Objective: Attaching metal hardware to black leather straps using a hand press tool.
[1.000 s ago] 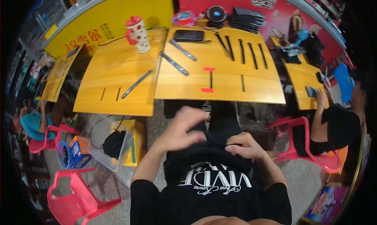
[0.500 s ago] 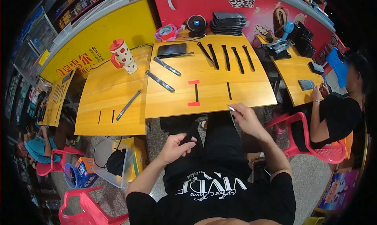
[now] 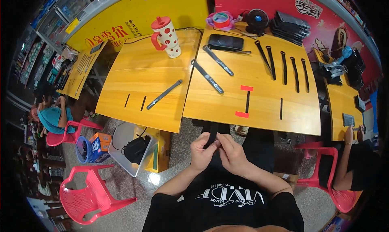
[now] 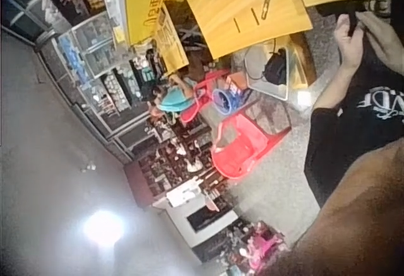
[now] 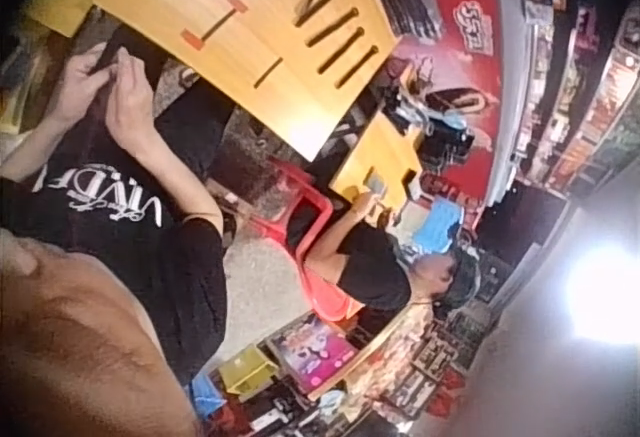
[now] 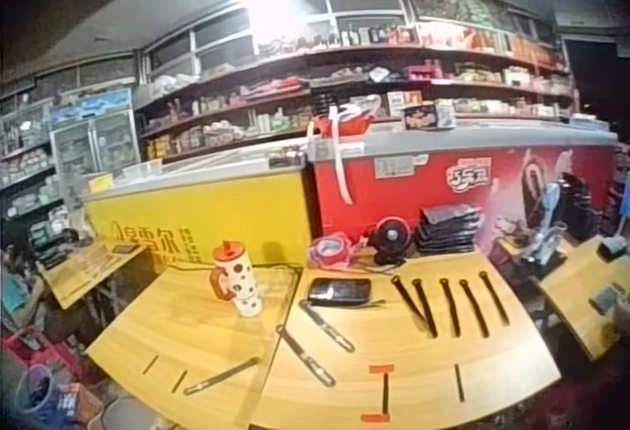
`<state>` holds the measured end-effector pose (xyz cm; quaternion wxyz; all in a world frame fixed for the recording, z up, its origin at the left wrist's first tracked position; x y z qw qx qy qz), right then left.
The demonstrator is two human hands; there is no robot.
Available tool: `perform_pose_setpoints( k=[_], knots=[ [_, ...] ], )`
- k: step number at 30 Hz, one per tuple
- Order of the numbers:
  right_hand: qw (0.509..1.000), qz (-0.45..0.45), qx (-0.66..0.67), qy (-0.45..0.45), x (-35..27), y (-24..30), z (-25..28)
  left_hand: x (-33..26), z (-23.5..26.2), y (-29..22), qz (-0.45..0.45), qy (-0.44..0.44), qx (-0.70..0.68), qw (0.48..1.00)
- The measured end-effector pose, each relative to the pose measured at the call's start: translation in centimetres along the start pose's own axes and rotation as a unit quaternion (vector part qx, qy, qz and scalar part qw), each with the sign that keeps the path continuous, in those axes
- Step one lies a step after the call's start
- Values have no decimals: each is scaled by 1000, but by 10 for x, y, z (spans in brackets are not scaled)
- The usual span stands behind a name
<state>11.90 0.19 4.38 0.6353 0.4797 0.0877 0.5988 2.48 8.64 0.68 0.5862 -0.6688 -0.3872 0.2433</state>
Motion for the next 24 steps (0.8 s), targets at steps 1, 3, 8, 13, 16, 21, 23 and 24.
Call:
perform_pose_setpoints(
  k=[1, 3, 8, 13, 16, 21, 23, 24],
  knots=[
    [999, -6, 37, 18, 3, -1, -6, 3, 8, -2, -32, -13, 37, 999],
    [999, 9, 11, 36, 9, -2, -13, 7, 33, -1, 110, -85, -23, 990],
    [993, -72, 24, 91, -16, -35, -18, 81, 141, -49, 106, -104, 349, 925],
    [986, -107, -6, 127, -39, -55, -18, 131, 158, -18, 49, -25, 690, 721],
    [983, -118, 4, 143, -48, -60, -12, 132, 162, 4, 43, -32, 750, 659],
    [980, -149, 11, 131, -55, -67, -3, 121, 162, -8, -35, -83, 717, 691],
    [980, -150, 10, 130, -55, -68, 0, 117, 157, -27, -70, -109, 704, 698],
    [981, -144, 12, 131, -55, -68, 2, 113, 146, -44, -117, -110, 680, 715]
  ],
)
Point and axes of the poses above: each hand's wrist, its own x-axis towards the middle knuckle, its own z-axis out of the back of the hand, y = z × x, the point moved 6 cm from there along x, towards the middle knuckle, and after that the axes turned 6 degrees about -x, right-handed, at the moved point
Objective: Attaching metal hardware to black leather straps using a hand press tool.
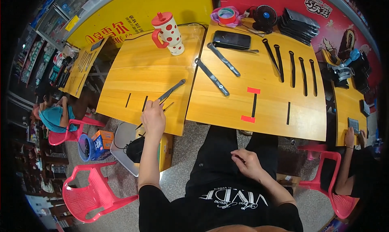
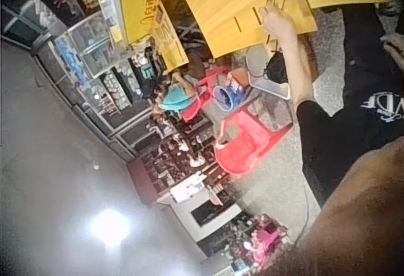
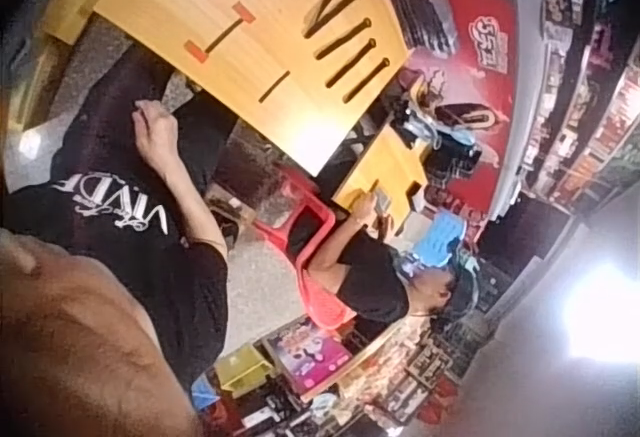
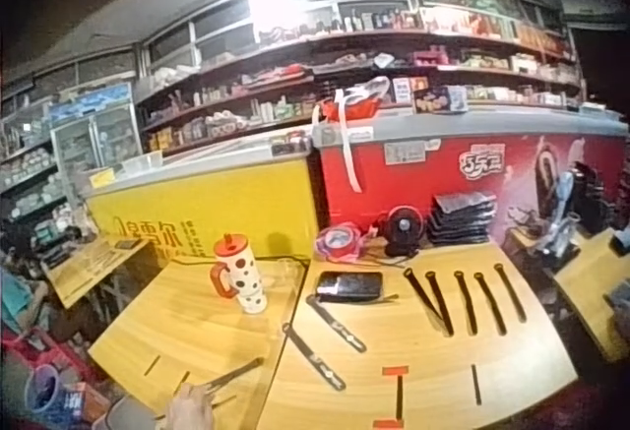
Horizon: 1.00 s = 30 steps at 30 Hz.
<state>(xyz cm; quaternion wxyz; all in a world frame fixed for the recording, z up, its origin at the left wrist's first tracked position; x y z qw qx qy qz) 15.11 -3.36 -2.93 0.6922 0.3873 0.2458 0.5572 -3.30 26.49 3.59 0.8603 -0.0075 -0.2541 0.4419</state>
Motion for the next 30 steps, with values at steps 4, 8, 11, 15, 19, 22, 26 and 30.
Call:
perform_pose_setpoints(
  k=[4, 8, 11, 15, 19, 22, 26, 30],
  knots=[
    [994, 21, 67, -82, 11, 19, 25, -6, 46, -78, -127, -9, -128, 984],
    [972, 37, 157, -174, 24, 53, 67, -48, 56, -167, -286, 159, -230, 916],
    [972, 98, 133, -166, 18, 49, 89, -62, 38, -203, -312, 265, -309, 858],
    [979, 73, 94, -164, -5, 38, 107, -49, 25, -224, -320, 345, -403, 785],
    [958, -61, 174, -218, -20, 4, 125, -30, 5, -211, -239, 415, -419, 771],
    [951, -74, 182, -241, -21, -9, 131, -27, -11, -196, -111, 437, -435, 780],
    [948, -53, 185, -255, -12, -11, 131, -32, -9, -199, -162, 449, -439, 761],
    [959, -27, 149, -241, 3, -3, 130, -37, -6, -203, -190, 446, -438, 757]
  ],
)
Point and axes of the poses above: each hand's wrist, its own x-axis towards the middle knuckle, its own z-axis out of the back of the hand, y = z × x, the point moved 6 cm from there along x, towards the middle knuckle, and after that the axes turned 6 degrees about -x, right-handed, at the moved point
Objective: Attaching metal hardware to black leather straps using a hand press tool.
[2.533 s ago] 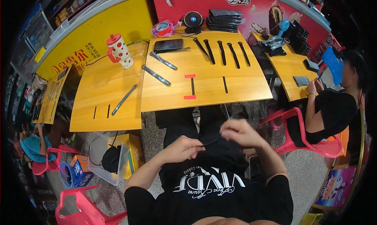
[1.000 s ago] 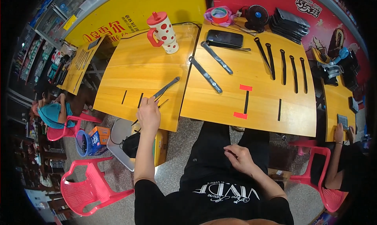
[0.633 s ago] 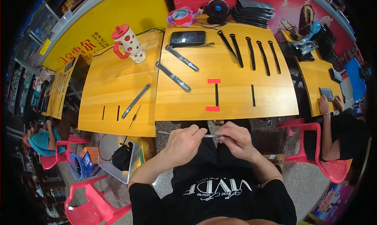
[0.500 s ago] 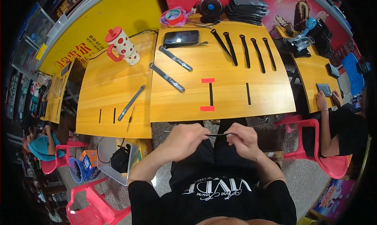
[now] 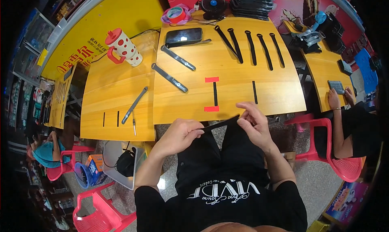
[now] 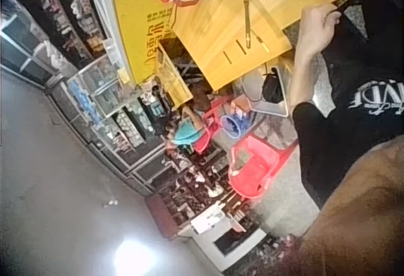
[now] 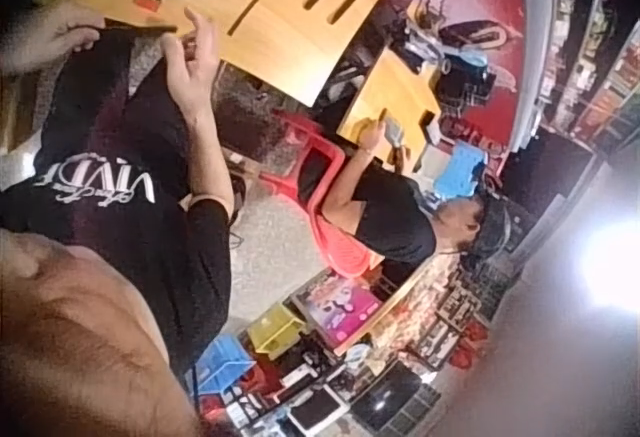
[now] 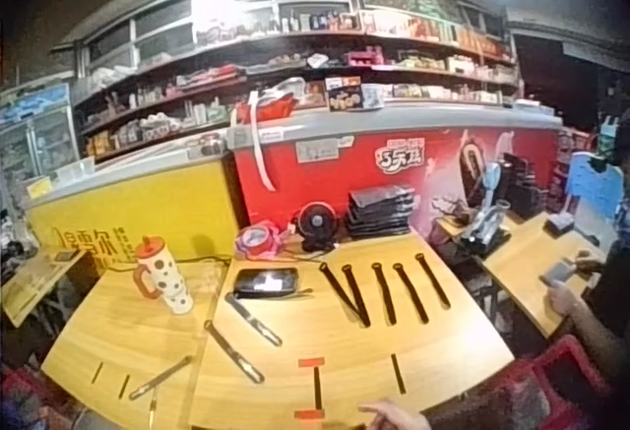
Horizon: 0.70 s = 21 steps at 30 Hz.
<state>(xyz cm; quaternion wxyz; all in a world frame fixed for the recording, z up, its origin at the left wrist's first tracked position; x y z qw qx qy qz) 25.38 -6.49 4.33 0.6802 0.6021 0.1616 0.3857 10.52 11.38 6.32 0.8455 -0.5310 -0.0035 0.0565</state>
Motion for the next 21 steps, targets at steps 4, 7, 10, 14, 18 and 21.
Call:
perform_pose_setpoints(
  k=[4, 7, 10, 14, 18, 21],
  knots=[
    [995, 48, -7, 84, 1, 1, -8, 0, -3, -8, -14, 0, -2, 1000],
    [996, 45, 37, 70, -5, 5, -10, -2, -4, -13, -61, -25, 54, 996],
    [991, -45, 114, 56, -9, 5, -8, -5, -8, -20, -111, -59, 116, 985],
    [985, -38, 99, 136, -13, 5, -8, -7, -9, -24, -102, -90, 149, 980],
    [964, -134, 134, 186, -20, 4, -5, -10, -13, -30, -149, -156, 202, 955],
    [971, -149, 143, 120, -24, -2, -1, -10, -18, -31, -160, -173, 203, 951]
  ],
)
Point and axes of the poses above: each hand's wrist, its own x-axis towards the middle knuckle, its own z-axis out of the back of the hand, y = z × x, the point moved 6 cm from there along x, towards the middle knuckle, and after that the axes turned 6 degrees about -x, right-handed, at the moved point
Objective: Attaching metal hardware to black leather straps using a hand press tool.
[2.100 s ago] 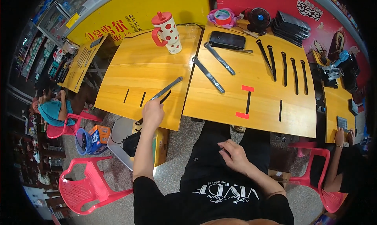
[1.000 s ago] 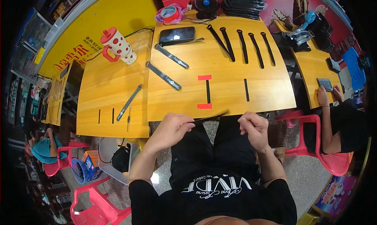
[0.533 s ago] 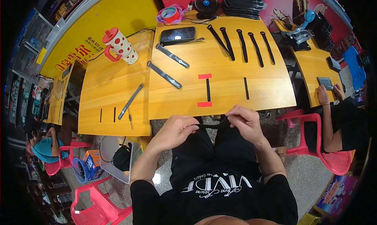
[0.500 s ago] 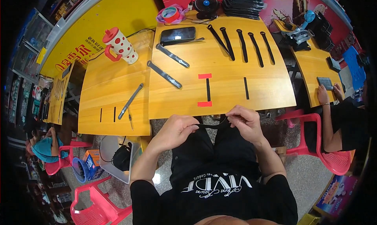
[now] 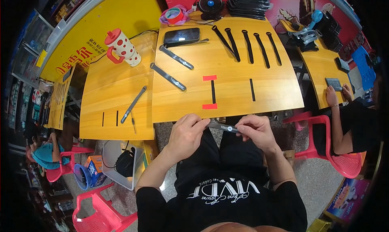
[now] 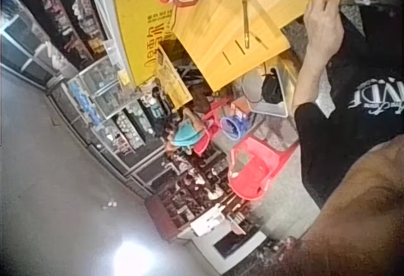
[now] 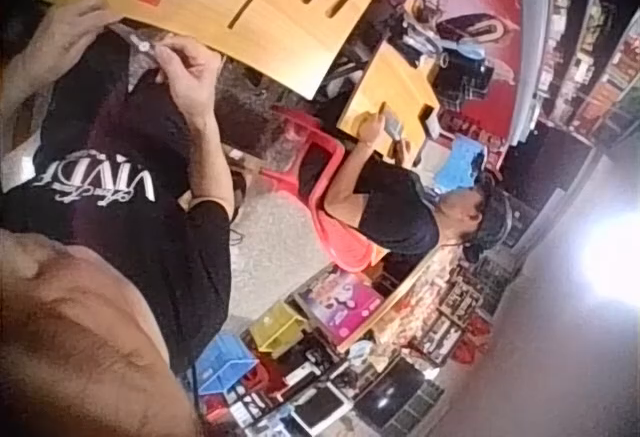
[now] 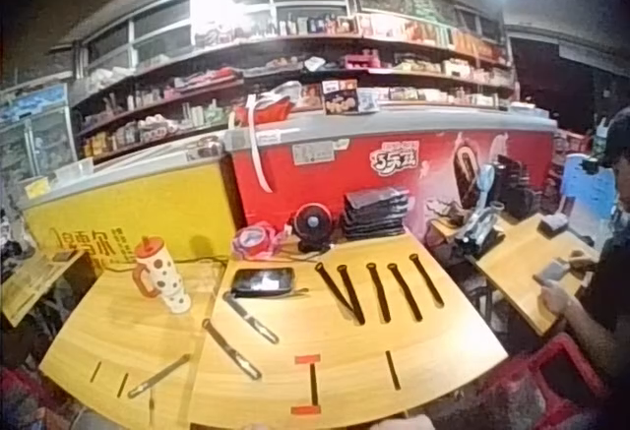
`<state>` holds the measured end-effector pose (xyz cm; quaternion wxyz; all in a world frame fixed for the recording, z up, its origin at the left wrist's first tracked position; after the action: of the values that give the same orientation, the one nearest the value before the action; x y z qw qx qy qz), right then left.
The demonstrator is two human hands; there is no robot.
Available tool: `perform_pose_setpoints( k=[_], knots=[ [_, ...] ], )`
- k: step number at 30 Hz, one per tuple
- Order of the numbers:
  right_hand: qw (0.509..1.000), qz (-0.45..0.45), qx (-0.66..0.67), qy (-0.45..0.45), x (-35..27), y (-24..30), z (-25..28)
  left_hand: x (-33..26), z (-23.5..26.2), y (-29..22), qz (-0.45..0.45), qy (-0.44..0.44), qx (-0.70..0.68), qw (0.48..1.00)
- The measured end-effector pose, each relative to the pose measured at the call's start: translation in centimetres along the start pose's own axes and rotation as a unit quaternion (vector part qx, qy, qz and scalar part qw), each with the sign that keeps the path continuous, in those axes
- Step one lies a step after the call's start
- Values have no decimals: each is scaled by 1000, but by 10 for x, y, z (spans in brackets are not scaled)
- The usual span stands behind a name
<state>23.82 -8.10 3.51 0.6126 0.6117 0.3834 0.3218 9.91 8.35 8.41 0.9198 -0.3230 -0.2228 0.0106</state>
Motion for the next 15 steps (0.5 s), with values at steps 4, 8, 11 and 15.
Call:
perform_pose_setpoints(
  k=[4, 8, 11, 15],
  knots=[
    [989, 98, -52, -99, -2, 7, 11, 5, 3, -5, 1, 4, 8, 1000],
    [972, 151, -88, -158, -6, 9, 19, 2, 4, 17, 130, 69, -87, 985],
    [955, 182, -147, -184, -9, 8, 23, -10, -8, 47, 218, 79, -293, 927],
    [933, 206, -196, -222, -10, 6, 33, -20, -17, 72, 336, 7, -478, 812]
  ],
)
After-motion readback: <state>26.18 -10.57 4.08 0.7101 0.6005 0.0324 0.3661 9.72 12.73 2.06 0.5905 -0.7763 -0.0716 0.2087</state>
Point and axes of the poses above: each hand's wrist, its own x-axis towards the middle knuckle, its own z-axis out of the back of the hand, y = z × x, the point moved 6 cm from there along x, towards the middle knuckle, and after that the axes turned 6 degrees about -x, right-handed, at the moved point
